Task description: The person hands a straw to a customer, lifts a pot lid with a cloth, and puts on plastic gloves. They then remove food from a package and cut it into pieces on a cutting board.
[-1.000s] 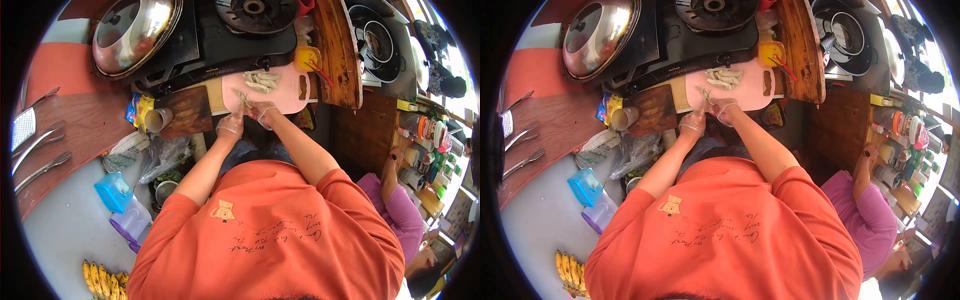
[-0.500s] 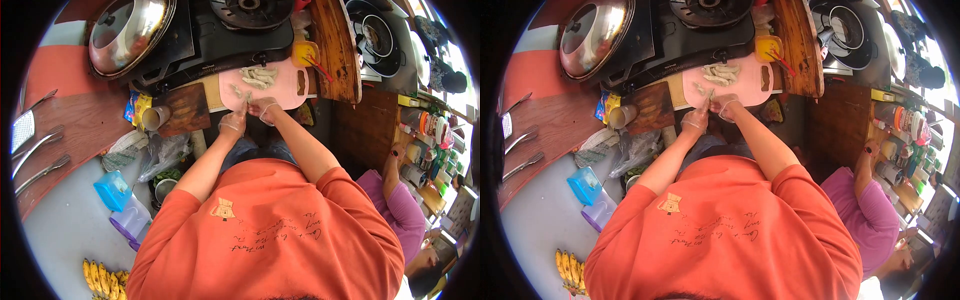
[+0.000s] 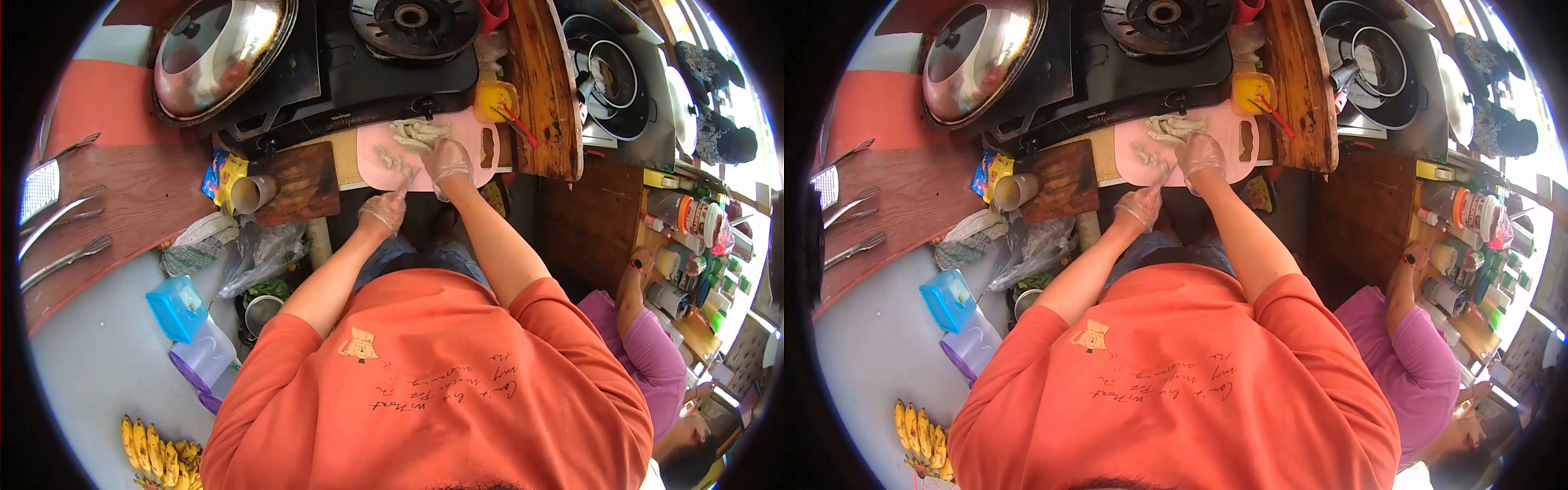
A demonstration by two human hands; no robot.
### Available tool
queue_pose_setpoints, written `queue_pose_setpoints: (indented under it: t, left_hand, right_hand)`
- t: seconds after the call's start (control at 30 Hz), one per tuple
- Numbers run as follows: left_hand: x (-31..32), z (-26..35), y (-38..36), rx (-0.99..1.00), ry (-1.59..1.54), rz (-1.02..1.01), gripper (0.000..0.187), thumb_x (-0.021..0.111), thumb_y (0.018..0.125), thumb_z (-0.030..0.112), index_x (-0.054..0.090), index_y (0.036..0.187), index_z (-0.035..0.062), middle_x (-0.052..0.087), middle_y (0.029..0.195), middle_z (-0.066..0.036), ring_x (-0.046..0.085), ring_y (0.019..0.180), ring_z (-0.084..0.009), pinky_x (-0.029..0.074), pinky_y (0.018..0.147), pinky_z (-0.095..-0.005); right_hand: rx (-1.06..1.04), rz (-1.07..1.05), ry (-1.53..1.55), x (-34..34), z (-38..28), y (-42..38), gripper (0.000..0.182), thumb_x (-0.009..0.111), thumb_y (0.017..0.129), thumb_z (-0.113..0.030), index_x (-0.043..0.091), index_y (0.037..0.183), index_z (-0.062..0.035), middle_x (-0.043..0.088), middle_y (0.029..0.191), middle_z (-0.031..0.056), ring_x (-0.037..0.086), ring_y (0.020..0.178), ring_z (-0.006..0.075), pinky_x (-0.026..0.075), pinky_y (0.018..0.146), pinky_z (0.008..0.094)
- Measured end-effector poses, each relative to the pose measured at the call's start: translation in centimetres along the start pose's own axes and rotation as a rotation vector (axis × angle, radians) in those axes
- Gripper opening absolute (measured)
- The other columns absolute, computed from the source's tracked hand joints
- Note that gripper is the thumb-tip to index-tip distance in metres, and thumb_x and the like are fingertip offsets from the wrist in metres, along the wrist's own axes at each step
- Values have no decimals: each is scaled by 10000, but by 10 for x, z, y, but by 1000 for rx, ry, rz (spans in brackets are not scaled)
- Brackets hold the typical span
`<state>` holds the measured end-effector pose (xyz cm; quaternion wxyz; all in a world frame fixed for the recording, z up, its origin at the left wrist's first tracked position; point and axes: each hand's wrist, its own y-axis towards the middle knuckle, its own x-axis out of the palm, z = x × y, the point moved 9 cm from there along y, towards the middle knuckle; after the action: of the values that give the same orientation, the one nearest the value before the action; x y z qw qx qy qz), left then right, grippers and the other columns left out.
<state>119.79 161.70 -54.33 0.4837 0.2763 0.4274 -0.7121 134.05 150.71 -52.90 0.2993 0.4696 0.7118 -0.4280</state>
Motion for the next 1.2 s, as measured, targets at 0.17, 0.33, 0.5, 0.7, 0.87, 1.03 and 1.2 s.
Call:
queue_pose_setpoints:
  t: [0.17, 0.33, 0.5, 0.7, 0.87, 1.03, 1.2]
  left_hand:
    - [-7, -31, 5, -150, 36, 52, 576, 527, 926, 168, 375, 1479, 115, 700, 1010, -193, 700, 849, -383, 558, 763, -475]
    - [-25, -38, 7, -195, 2, 84, 558, 518, 924, 149, 382, 1465, 115, 691, 920, -216, 688, 815, -407, 545, 733, -507]
    - [-25, -36, 5, -246, -76, 133, 557, 503, 915, 103, 390, 1460, 118, 679, 809, -227, 681, 778, -414, 535, 693, -527]
    - [-1, -19, 4, -59, 122, 231, 497, 561, 890, 122, 497, 1379, 59, 675, 768, -208, 682, 706, -400, 544, 626, -500]
    - [-7, -17, 12, -86, 52, 246, 509, 561, 890, 124, 488, 1392, 76, 693, 831, -191, 689, 715, -394, 553, 633, -498]
    - [-13, -5, -1, -22, 3, 249, 508, 556, 892, 123, 485, 1395, 97, 696, 858, -203, 688, 728, -398, 553, 639, -496]
    - [-1, -11, 20, -54, 58, 173, 488, 570, 886, 139, 505, 1364, 69, 701, 828, -192, 696, 715, -383, 559, 643, -487]
  right_hand:
    - [31, -60, -52, -13, -8, -4, 227, 643, 799, -207, 722, 865, -5, 718, 915, 206, 711, 831, 308, 564, 778, 394]
    - [497, -346, 834, 53, 49, -41, 176, 666, 844, -132, 661, 781, 33, 688, 753, 168, 676, 622, 221, 577, 593, 352]
    - [782, -401, 1211, 99, 55, -76, 176, 712, 841, -94, 638, 841, 66, 664, 749, 161, 647, 559, 254, 578, 518, 344]
    - [815, -353, 1232, 114, 58, -72, 198, 714, 830, -75, 635, 868, 103, 663, 767, 184, 665, 585, 271, 595, 543, 349]
    - [831, -351, 1228, 124, 61, -73, 172, 709, 830, -63, 642, 851, 94, 660, 743, 184, 665, 576, 276, 593, 537, 352]
    - [841, -311, 1278, 129, 62, -69, 179, 711, 836, -71, 638, 845, 92, 658, 743, 173, 666, 576, 276, 591, 535, 361]
    - [828, -334, 1289, 123, 56, -64, 191, 708, 849, -78, 632, 844, 96, 662, 764, 171, 670, 585, 280, 594, 547, 356]
